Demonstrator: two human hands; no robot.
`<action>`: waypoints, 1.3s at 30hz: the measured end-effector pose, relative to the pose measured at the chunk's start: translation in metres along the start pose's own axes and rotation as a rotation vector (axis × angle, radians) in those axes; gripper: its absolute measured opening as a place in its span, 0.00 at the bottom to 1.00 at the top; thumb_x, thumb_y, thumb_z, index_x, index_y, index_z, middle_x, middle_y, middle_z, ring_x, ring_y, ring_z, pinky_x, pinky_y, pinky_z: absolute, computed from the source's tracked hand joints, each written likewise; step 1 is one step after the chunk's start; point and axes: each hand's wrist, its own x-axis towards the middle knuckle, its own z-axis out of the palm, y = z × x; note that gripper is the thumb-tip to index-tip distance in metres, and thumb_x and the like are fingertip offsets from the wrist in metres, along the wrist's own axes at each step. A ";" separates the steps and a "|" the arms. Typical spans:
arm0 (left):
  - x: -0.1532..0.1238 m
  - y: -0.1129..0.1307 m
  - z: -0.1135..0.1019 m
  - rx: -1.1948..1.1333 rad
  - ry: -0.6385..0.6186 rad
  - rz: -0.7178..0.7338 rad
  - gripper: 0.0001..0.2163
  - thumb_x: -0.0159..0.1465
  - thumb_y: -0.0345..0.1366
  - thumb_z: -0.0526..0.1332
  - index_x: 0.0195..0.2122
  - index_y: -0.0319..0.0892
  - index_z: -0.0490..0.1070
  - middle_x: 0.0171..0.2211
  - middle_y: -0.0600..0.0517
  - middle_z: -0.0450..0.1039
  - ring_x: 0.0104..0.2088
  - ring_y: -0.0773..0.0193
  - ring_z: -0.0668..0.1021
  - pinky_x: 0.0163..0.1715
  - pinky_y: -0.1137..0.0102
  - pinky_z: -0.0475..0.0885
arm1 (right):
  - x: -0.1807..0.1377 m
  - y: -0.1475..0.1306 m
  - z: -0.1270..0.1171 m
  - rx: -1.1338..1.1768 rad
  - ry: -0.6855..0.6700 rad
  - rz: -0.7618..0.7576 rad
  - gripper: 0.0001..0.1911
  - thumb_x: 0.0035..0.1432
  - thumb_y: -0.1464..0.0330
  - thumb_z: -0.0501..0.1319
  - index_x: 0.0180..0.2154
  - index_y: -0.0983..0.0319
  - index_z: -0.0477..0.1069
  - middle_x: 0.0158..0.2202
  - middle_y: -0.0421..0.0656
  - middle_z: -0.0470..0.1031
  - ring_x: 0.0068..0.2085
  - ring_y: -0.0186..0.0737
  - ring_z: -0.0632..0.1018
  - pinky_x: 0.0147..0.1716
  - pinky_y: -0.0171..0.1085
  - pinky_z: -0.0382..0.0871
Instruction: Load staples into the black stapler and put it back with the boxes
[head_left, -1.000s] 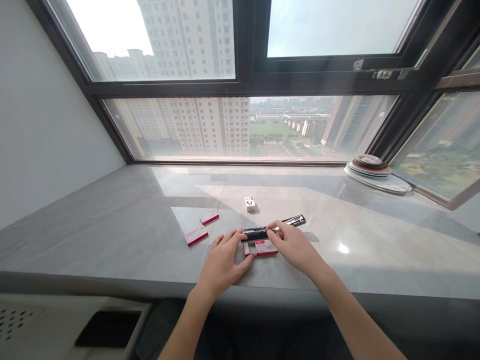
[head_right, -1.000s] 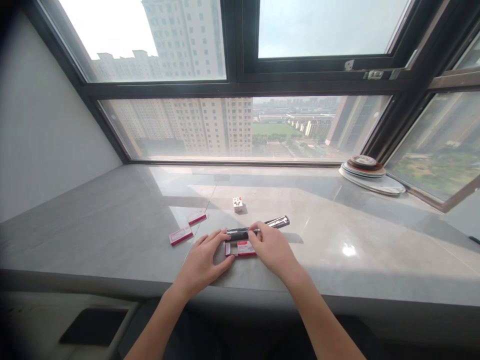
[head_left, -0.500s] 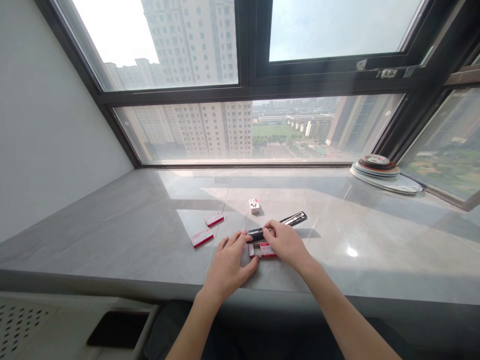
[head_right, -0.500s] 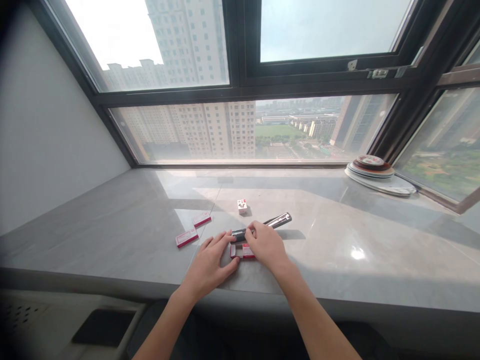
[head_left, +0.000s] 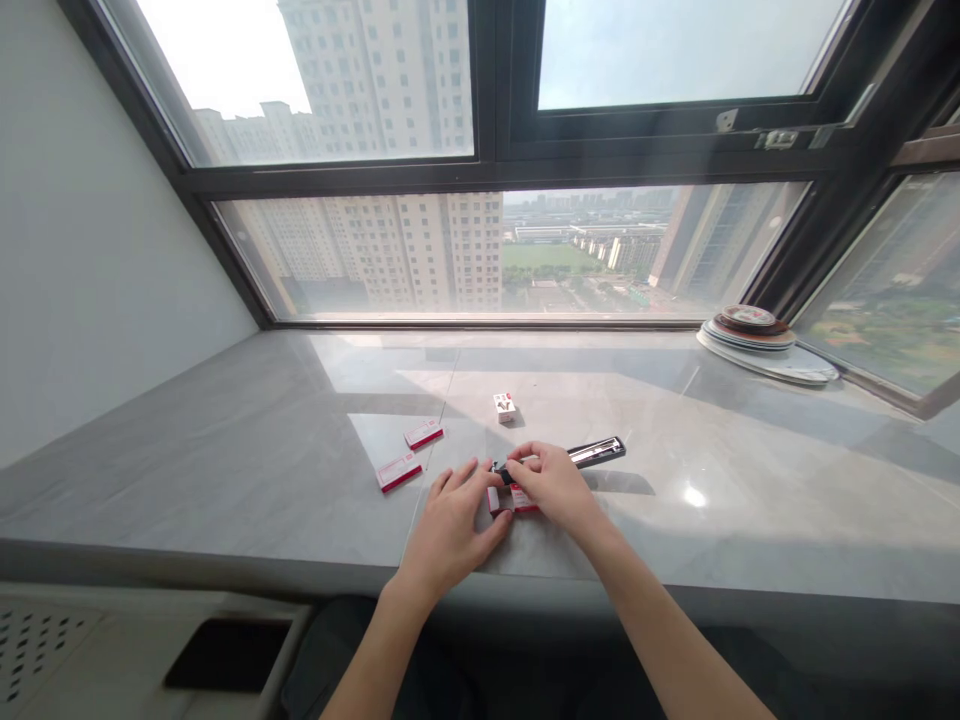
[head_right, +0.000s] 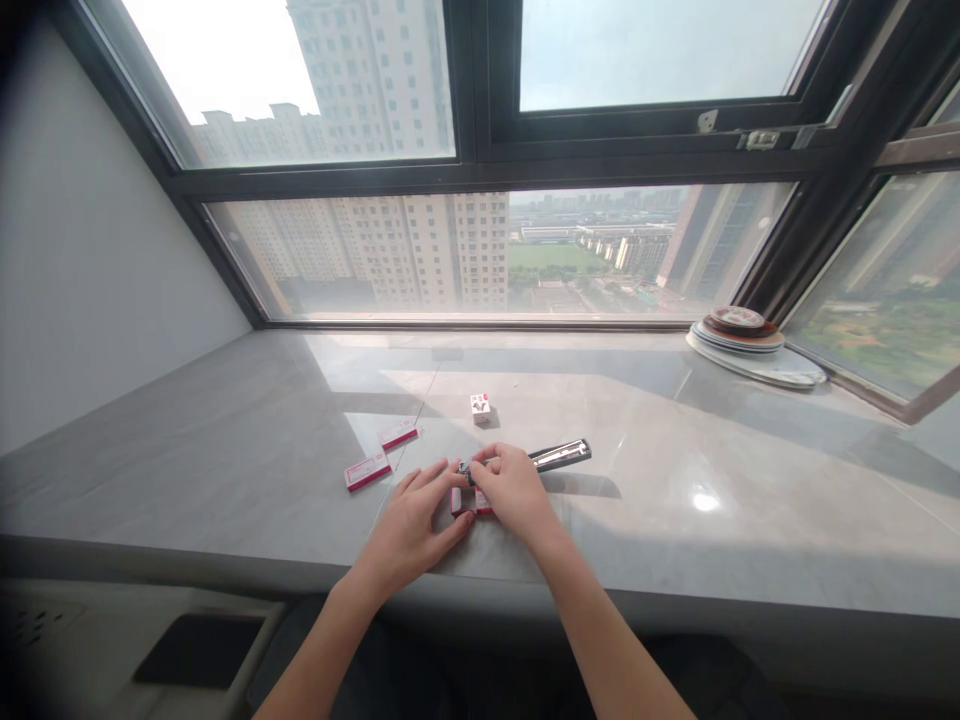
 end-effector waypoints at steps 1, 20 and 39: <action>0.000 0.000 -0.001 -0.004 -0.005 0.003 0.14 0.68 0.42 0.62 0.55 0.56 0.71 0.68 0.54 0.65 0.71 0.51 0.61 0.70 0.49 0.56 | 0.001 -0.004 0.001 -0.037 -0.015 -0.023 0.13 0.60 0.58 0.63 0.40 0.61 0.74 0.21 0.36 0.73 0.21 0.34 0.71 0.22 0.32 0.61; -0.001 -0.003 -0.005 -0.049 0.174 -0.087 0.07 0.68 0.44 0.63 0.44 0.49 0.72 0.56 0.49 0.74 0.58 0.53 0.73 0.58 0.59 0.68 | -0.049 -0.012 -0.045 -0.639 0.039 -0.124 0.11 0.70 0.61 0.55 0.35 0.57 0.70 0.27 0.39 0.75 0.30 0.39 0.74 0.28 0.36 0.54; 0.000 0.033 0.009 0.051 0.126 -0.034 0.16 0.73 0.46 0.56 0.59 0.52 0.71 0.42 0.50 0.73 0.41 0.58 0.77 0.43 0.63 0.71 | -0.078 0.056 -0.158 -0.511 0.191 0.255 0.31 0.58 0.41 0.62 0.50 0.58 0.70 0.21 0.36 0.68 0.24 0.41 0.72 0.25 0.37 0.58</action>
